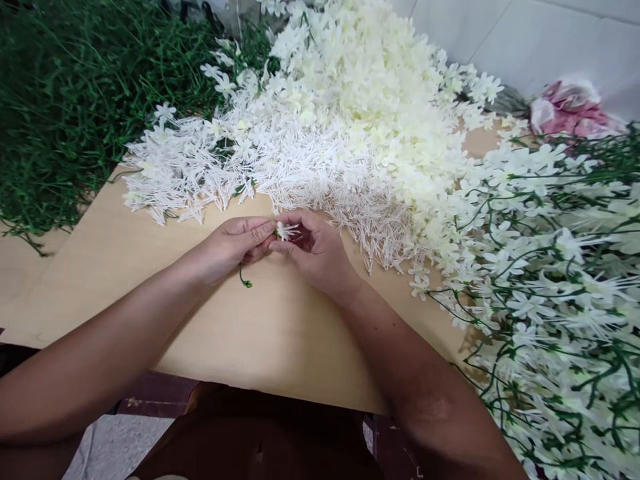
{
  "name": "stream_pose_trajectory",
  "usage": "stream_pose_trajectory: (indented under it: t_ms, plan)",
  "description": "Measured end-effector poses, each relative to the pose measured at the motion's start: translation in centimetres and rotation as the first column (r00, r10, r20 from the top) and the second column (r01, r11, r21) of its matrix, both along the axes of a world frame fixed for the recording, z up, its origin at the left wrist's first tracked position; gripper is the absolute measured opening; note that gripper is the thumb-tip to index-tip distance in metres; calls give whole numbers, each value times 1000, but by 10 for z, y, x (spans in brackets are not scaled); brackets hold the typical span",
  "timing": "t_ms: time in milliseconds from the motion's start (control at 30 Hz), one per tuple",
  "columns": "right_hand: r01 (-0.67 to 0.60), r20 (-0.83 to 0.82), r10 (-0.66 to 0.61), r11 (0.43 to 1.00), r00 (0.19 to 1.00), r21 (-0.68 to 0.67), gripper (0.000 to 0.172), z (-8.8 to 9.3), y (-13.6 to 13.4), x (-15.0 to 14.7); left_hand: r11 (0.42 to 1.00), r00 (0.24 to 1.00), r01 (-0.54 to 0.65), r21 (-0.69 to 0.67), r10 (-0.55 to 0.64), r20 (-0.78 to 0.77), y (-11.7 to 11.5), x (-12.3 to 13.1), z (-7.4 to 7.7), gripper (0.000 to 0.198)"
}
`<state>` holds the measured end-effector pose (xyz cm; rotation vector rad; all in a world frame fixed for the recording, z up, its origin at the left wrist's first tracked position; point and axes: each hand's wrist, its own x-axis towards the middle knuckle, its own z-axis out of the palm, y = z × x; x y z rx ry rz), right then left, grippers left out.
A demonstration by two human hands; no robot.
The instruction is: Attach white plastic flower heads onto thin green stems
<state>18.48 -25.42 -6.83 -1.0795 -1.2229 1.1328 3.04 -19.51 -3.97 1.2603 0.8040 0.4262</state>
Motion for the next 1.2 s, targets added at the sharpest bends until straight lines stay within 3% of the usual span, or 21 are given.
stream_pose_trajectory:
  t_ms: [267, 600, 867, 1033, 1200]
  plan:
    - [91, 97, -91, 996, 991, -1, 34, -1, 3, 5, 999, 999, 25, 30, -24, -27, 1, -2, 0, 43]
    - [95, 314, -131, 987, 940, 126, 22, 6, -1, 3, 964, 997, 5, 268, 17, -80, -5, 2, -4, 32]
    - [114, 359, -180, 974, 916, 197, 22, 5, -4, -3, 961, 985, 13, 275, 35, -167, -8, 7, -6, 31]
    - [26, 342, -43, 998, 939, 55, 20, 8, -2, 5, 957, 982, 94, 274, -43, -187, -5, 6, -8, 33]
    - [-113, 33, 118, 985, 992, -129, 31, 10, 0, 15, 982, 998, 60, 181, -57, -22, -2, 0, -9, 44]
